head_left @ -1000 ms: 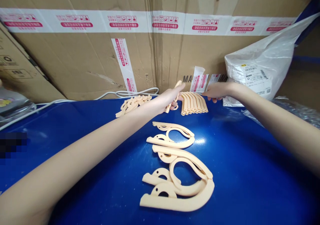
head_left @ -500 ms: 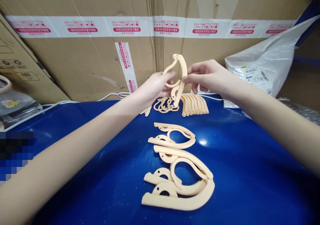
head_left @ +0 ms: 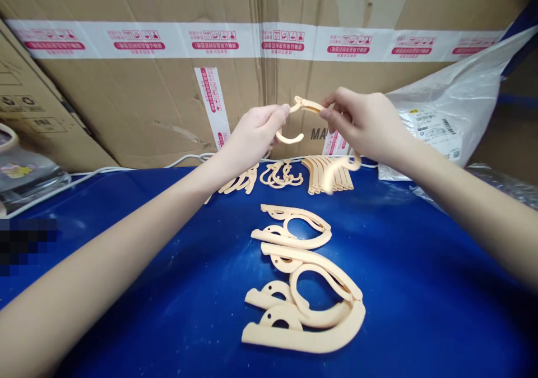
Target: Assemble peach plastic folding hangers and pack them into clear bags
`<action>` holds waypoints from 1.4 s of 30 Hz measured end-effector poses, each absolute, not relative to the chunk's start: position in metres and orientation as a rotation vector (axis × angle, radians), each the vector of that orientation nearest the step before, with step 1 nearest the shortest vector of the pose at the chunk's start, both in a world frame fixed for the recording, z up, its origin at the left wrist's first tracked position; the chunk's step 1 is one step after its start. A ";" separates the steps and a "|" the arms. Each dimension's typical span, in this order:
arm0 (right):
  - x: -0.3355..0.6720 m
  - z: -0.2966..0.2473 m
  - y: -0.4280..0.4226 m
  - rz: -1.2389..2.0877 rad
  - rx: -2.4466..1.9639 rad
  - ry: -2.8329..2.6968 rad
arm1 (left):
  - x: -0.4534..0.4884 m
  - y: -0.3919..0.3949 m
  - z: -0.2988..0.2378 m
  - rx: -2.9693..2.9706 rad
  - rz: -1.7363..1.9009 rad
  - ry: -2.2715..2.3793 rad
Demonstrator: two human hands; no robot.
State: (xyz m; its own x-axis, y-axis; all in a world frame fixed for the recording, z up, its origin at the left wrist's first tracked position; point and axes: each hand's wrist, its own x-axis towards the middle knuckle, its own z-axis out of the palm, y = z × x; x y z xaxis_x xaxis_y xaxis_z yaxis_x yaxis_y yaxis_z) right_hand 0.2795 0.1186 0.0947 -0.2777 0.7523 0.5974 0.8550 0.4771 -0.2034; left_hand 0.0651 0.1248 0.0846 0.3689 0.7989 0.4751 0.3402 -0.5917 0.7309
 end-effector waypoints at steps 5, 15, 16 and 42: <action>0.278 0.083 0.128 -0.234 -1.450 -2.203 | 0.066 0.121 0.080 2.384 1.199 1.143; 0.287 0.096 0.132 0.724 -1.286 -1.795 | 0.070 0.159 0.029 2.127 0.721 1.407; 0.286 0.094 0.134 0.765 -1.275 -1.767 | 0.069 0.162 0.025 2.093 0.672 1.412; 0.257 0.072 0.118 -0.432 -1.464 -2.344 | 0.081 0.120 0.076 2.017 0.956 1.163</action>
State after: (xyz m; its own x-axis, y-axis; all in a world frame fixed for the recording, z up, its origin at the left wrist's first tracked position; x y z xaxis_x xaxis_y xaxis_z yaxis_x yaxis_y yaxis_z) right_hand 0.2573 0.1178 0.0716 -0.4095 0.7990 0.4404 0.9035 0.4221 0.0744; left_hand 0.0807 0.1201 0.0763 0.3515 0.8930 0.2811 0.4484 -0.4242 0.7867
